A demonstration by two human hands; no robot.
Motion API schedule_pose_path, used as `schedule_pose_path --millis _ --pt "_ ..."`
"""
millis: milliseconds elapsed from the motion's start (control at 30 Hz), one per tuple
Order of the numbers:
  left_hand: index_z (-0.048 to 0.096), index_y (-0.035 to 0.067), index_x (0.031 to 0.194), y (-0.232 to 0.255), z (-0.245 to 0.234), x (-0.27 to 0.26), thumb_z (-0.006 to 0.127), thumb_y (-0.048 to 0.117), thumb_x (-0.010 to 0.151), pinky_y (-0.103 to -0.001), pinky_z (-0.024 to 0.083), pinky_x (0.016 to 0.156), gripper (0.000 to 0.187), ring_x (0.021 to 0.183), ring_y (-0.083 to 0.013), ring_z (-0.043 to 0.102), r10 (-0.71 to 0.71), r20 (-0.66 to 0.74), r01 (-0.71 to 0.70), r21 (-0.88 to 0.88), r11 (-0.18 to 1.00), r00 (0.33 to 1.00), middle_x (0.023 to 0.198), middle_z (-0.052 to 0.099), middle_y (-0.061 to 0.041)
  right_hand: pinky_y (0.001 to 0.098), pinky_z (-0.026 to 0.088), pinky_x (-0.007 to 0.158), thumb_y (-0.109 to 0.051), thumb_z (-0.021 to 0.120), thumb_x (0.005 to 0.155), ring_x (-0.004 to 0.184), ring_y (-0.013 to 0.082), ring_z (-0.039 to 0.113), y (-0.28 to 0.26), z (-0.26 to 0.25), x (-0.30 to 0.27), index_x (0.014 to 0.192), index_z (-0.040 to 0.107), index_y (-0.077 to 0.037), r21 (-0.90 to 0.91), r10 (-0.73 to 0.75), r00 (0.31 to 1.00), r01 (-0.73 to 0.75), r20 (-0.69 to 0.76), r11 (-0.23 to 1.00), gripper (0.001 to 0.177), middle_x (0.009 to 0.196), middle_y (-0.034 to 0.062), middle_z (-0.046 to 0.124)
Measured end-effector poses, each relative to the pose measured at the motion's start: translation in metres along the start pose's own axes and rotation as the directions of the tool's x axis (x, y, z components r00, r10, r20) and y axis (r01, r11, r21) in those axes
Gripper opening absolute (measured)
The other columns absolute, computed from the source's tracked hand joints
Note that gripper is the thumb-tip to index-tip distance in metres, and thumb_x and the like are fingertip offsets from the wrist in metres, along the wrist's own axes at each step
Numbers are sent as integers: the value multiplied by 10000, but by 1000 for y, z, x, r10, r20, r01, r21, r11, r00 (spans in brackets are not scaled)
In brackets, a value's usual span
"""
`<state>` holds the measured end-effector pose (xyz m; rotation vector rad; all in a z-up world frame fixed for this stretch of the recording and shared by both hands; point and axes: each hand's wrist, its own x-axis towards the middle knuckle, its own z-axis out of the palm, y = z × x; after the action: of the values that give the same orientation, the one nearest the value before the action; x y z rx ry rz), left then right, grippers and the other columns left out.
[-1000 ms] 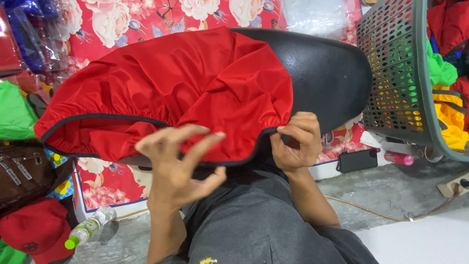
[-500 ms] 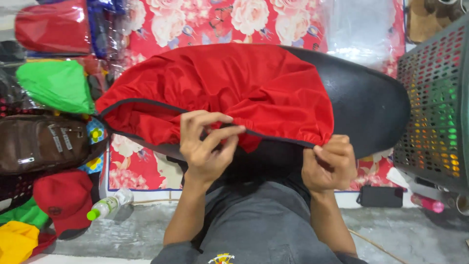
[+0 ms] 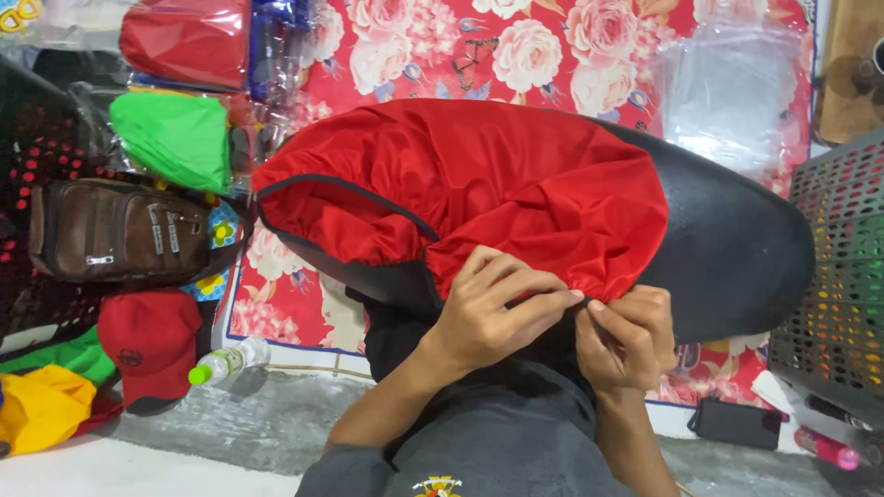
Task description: Inspecting and preparing a red elasticized seat cover by stretching and checking the elastic band over a motorcycle seat.
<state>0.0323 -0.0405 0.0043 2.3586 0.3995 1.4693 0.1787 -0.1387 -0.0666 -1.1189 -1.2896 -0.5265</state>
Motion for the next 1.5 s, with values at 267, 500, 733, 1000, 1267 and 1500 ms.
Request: schedule_pose_path --millis 267,500,733,1000,1267,1500 --pt "793 126 776 -4 -5 2 808 -30 785 -274 492 519 157 541 -129 610 2 -332 -32 -85 996 943 783 740 -18 488 498 627 271 832 743 628 375 619 20 -15 -6 820 774 75 -132 -100 995 100 9 986 219 734 215 632" --pt "759 79 1043 -4 -34 -21 947 -70 745 -297 548 706 382 717 -132 616 -69 -100 47 -214 976 993 1053 686 -31 457 588 927 307 756 853 1028 367 665 -17 -20 23 961 664 49 -273 225 967 -185 122 944 295 1098 182 614" --pt "751 105 1012 -4 -53 -14 917 13 770 -307 561 732 308 792 -175 634 -171 -53 159 -177 971 984 1036 706 -37 481 508 779 123 763 877 938 349 542 -22 -52 40 896 694 9 -319 50 999 -45 7 947 135 1025 177 576" --pt "829 47 826 -44 -20 -15 847 27 841 -345 511 580 31 559 -213 634 80 -175 -87 -31 996 981 793 762 -116 484 514 670 19 878 889 675 371 582 29 -44 19 758 833 40 -306 -120 993 117 11 945 141 747 229 687" --pt "842 59 831 -58 -21 -36 866 40 884 -377 476 633 62 551 -217 608 106 -118 -99 67 993 987 773 759 -112 458 486 600 87 887 843 587 324 546 38 -57 4 712 833 14 -358 -114 993 95 -32 929 159 704 209 690" --pt "850 33 842 -68 -33 -45 874 -16 910 -400 447 647 87 552 -234 572 153 -89 -140 142 980 984 760 743 -135 449 469 587 117 828 894 570 315 540 45 -75 3 774 838 44 -405 -133 990 102 -48 908 141 724 218 687"
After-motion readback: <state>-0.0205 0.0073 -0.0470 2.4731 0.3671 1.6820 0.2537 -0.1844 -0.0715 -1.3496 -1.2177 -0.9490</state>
